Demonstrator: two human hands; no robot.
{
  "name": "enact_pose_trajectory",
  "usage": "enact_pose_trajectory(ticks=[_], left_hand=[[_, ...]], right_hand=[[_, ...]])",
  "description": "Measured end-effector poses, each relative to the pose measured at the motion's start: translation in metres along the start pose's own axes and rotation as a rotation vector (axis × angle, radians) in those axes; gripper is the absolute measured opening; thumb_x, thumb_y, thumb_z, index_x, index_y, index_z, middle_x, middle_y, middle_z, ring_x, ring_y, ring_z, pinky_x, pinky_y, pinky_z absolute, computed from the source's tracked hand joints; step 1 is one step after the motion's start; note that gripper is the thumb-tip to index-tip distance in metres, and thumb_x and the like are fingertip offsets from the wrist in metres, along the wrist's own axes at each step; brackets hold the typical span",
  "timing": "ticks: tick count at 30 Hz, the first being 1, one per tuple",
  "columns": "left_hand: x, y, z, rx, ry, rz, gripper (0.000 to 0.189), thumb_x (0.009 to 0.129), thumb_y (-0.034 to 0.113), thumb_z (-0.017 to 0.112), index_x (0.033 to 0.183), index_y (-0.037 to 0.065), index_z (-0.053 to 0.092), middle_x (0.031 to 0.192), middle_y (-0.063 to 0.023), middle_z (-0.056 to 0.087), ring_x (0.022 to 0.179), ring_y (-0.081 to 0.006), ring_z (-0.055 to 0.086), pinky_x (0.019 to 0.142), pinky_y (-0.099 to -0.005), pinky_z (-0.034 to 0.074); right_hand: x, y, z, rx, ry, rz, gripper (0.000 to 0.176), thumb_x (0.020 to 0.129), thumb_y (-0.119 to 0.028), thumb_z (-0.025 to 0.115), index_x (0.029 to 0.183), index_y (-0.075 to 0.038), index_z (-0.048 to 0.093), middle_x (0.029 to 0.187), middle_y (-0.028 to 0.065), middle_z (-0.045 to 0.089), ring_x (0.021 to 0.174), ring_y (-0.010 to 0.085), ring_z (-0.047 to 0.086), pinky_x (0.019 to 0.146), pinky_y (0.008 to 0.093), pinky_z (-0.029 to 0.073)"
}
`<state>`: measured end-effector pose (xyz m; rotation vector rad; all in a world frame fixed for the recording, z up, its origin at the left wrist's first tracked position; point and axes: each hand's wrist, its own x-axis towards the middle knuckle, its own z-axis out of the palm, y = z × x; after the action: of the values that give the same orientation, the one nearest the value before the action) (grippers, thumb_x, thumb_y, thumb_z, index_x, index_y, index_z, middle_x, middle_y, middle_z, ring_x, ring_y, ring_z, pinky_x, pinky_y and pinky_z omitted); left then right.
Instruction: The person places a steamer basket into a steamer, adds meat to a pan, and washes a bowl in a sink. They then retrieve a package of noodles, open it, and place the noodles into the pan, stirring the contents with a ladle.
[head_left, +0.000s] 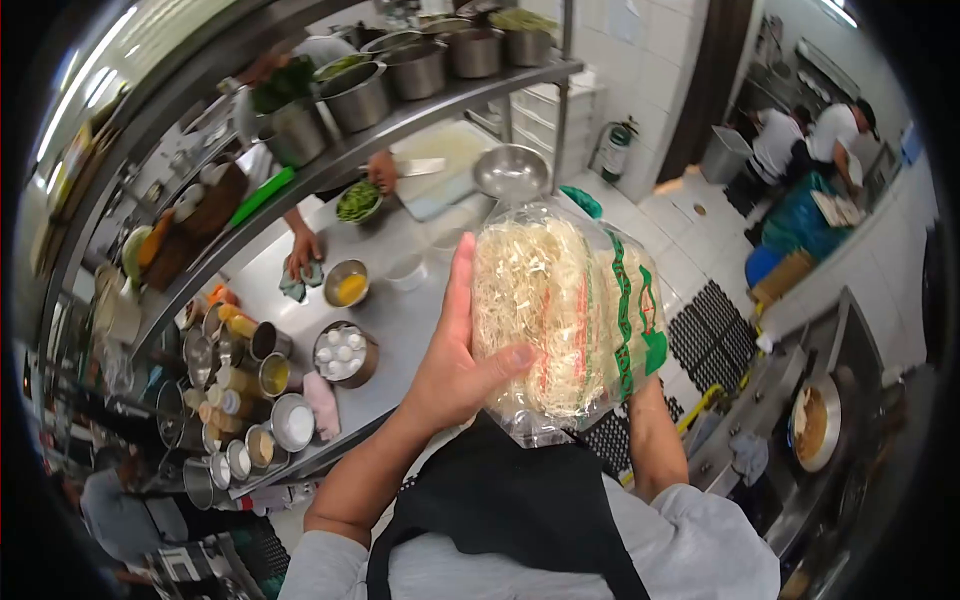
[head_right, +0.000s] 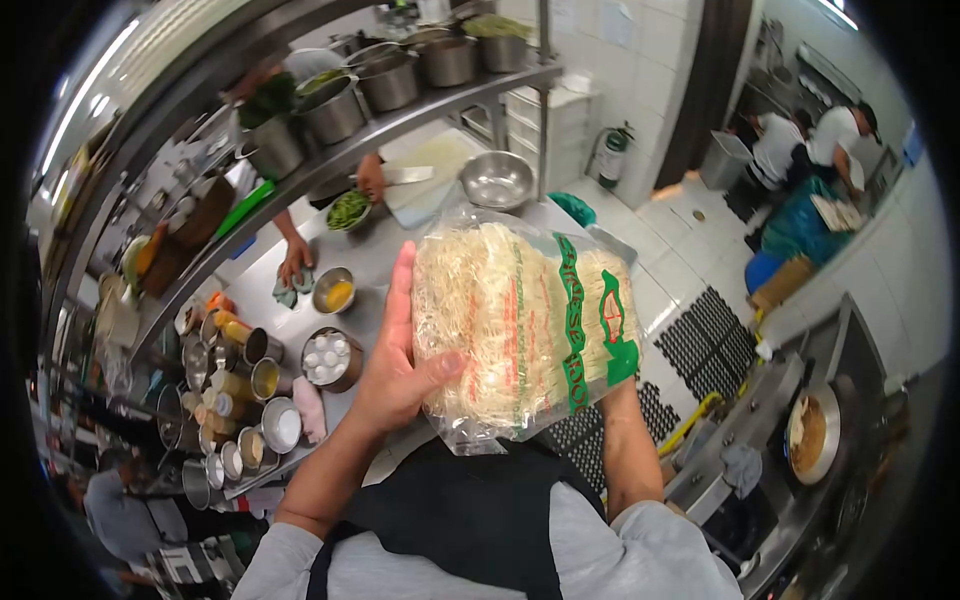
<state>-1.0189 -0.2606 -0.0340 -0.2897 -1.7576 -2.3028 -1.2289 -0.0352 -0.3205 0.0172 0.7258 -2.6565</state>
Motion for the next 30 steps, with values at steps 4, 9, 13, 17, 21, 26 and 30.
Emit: enact_pose_trajectory(ticks=[4,9,13,17,21,26,30], left_hand=[[0.017,-0.033,0.033,0.031,-0.113,-0.066,0.117,0.085,0.008,0.078,0.162,0.009,-0.009,0.166,-0.0137,0.020,0.150,-0.0230,0.027,0.121,-0.0382,0.024],[0.029,-0.064,0.023,0.287,-0.201,-0.081,0.099,0.091,0.006,0.068,0.163,0.006,0.001,0.165,-0.0141,0.022,0.151,-0.0230,0.026,0.122,-0.0382,0.022],[0.032,-0.088,-0.016,0.487,-0.067,-0.058,0.074,0.098,0.003,0.060,0.160,0.005,0.020,0.158,-0.0161,0.035,0.144,-0.0227,0.038,0.118,-0.0360,0.031],[0.040,-0.105,-0.026,0.024,0.068,-0.215,0.038,0.102,0.003,0.057,0.138,0.001,0.047,0.142,-0.0135,0.052,0.131,-0.0189,0.051,0.109,-0.0339,0.043],[0.051,-0.128,-0.057,0.264,0.168,0.010,0.012,0.101,0.006,0.060,0.113,0.004,0.061,0.131,-0.0100,0.055,0.104,-0.0154,0.062,0.095,-0.0319,0.049],[0.048,-0.145,-0.068,0.057,0.002,-0.114,0.020,0.097,0.006,0.059,0.116,0.003,0.061,0.128,-0.0085,0.053,0.122,-0.0180,0.052,0.104,-0.0312,0.042],[0.035,-0.125,-0.076,0.020,-0.321,0.006,0.037,0.091,0.008,0.066,0.128,0.011,0.064,0.134,-0.0068,0.045,0.123,-0.0167,0.048,0.096,-0.0298,0.048]], right_hand=[[-0.018,-0.003,-0.033,0.039,0.110,0.007,0.064,0.102,-0.047,0.048,0.150,-0.005,0.044,0.148,0.0143,0.053,0.134,0.0323,0.052,0.116,0.0498,0.038],[-0.034,-0.016,-0.046,0.057,0.192,-0.044,0.066,0.103,-0.049,0.046,0.151,-0.005,0.043,0.149,0.0146,0.052,0.135,0.0334,0.051,0.117,0.0507,0.037],[-0.051,-0.035,-0.046,0.053,0.248,-0.131,0.067,0.103,-0.051,0.044,0.151,-0.005,0.042,0.150,0.0147,0.051,0.135,0.0344,0.050,0.117,0.0514,0.036],[-0.087,-0.052,-0.045,0.045,0.326,-0.269,0.069,0.103,-0.053,0.042,0.152,-0.005,0.042,0.151,0.0149,0.050,0.136,0.0353,0.049,0.118,0.0522,0.035],[-0.140,-0.063,-0.039,0.009,0.332,-0.342,0.070,0.103,-0.055,0.040,0.152,-0.005,0.041,0.152,0.0151,0.049,0.137,0.0362,0.048,0.118,0.0529,0.034],[-0.212,-0.057,-0.002,-0.072,0.025,-0.331,0.069,0.104,-0.055,0.038,0.152,-0.006,0.042,0.153,0.0154,0.047,0.137,0.0368,0.048,0.118,0.0538,0.035],[-0.254,-0.046,-0.036,-0.130,-0.015,-0.282,0.067,0.105,-0.052,0.042,0.154,-0.006,0.039,0.153,0.0158,0.047,0.137,0.0363,0.048,0.117,0.0535,0.037]])
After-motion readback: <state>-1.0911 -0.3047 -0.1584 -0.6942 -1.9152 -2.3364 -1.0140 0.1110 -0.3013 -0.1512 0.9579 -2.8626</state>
